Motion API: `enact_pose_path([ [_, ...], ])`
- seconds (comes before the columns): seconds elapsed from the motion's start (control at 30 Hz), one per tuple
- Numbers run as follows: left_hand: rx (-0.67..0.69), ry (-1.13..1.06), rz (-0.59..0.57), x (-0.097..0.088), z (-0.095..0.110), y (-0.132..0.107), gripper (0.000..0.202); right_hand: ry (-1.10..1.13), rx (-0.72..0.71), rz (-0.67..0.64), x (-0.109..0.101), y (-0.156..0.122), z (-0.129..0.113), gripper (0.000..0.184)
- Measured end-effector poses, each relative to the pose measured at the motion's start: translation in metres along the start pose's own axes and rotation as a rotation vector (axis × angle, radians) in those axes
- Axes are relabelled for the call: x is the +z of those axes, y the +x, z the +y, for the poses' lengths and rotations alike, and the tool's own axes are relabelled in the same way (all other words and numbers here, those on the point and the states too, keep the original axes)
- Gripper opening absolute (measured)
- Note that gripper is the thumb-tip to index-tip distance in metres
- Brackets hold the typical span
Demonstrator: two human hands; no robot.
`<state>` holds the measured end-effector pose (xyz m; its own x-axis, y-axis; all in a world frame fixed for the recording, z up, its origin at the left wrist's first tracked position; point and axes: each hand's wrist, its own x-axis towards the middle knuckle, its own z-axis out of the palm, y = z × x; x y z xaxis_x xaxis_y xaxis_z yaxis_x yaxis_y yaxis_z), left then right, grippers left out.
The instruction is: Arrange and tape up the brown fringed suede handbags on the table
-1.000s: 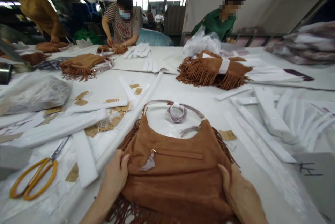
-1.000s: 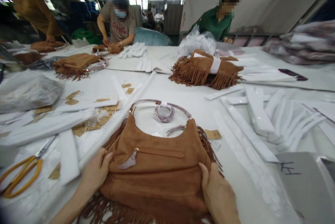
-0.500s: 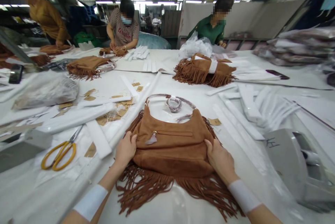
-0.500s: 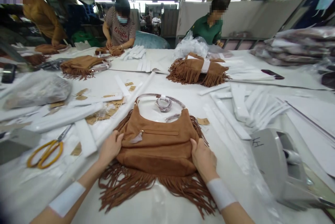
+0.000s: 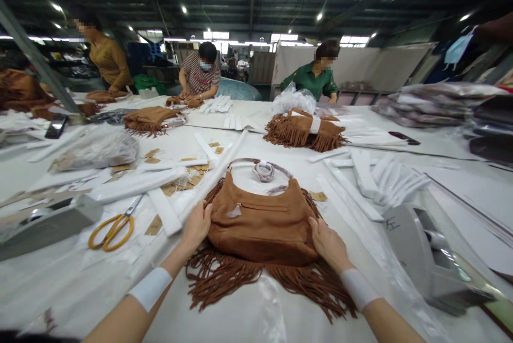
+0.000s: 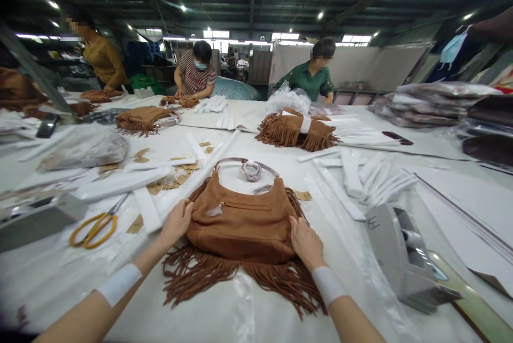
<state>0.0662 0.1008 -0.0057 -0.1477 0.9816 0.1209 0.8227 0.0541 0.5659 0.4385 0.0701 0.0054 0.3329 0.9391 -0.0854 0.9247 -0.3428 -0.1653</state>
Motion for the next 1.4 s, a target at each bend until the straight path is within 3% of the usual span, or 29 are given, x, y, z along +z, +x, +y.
enact_pose_path([
  [0.13, 0.267, -0.108, 0.024, -0.017, 0.007, -0.040, 0.047, 0.123, -0.140, 0.015, -0.019, -0.017, 0.011, 0.036],
  [0.23, 0.516, -0.096, -0.075, -0.018, 0.017, -0.074, 0.068, 0.286, -0.453, 0.090, -0.040, -0.039, 0.007, 0.040],
  [0.33, 0.577, -0.034, -0.200, -0.012, 0.035, -0.089, 0.082, 0.287, -0.759, -0.036, -0.058, -0.058, -0.011, 0.060],
  [0.4, 0.583, 0.008, -0.296, -0.009, 0.051, -0.089, 0.084, 0.187, -0.858, -0.160, -0.063, -0.065, -0.025, 0.067],
  [0.47, 0.585, 0.078, -0.373, -0.007, 0.065, -0.086, 0.081, 0.076, -0.910, -0.211, -0.061, -0.068, -0.035, 0.062],
  [0.67, 0.530, 0.205, -0.476, -0.003, 0.085, -0.074, 0.060, -0.051, -0.908, -0.222, -0.047, -0.062, -0.035, 0.028],
  [1.0, 0.527, 0.256, -0.618, 0.002, 0.084, -0.046, 0.010, -0.034, -1.064, -0.303, -0.039, -0.041, -0.031, 0.030],
  [1.13, 0.583, 0.318, -0.646, 0.006, 0.074, -0.036, 0.017, -0.010, -1.091, -0.272, -0.025, -0.026, -0.021, 0.031],
  [1.23, 0.645, 0.304, -0.657, 0.007, 0.068, -0.029, 0.012, 0.005, -1.034, -0.278, -0.021, -0.023, -0.018, 0.026],
  [1.4, 0.674, 0.255, -0.743, 0.001, 0.075, -0.020, 0.007, 0.118, -0.864, -0.372, -0.040, -0.040, -0.028, 0.017],
])
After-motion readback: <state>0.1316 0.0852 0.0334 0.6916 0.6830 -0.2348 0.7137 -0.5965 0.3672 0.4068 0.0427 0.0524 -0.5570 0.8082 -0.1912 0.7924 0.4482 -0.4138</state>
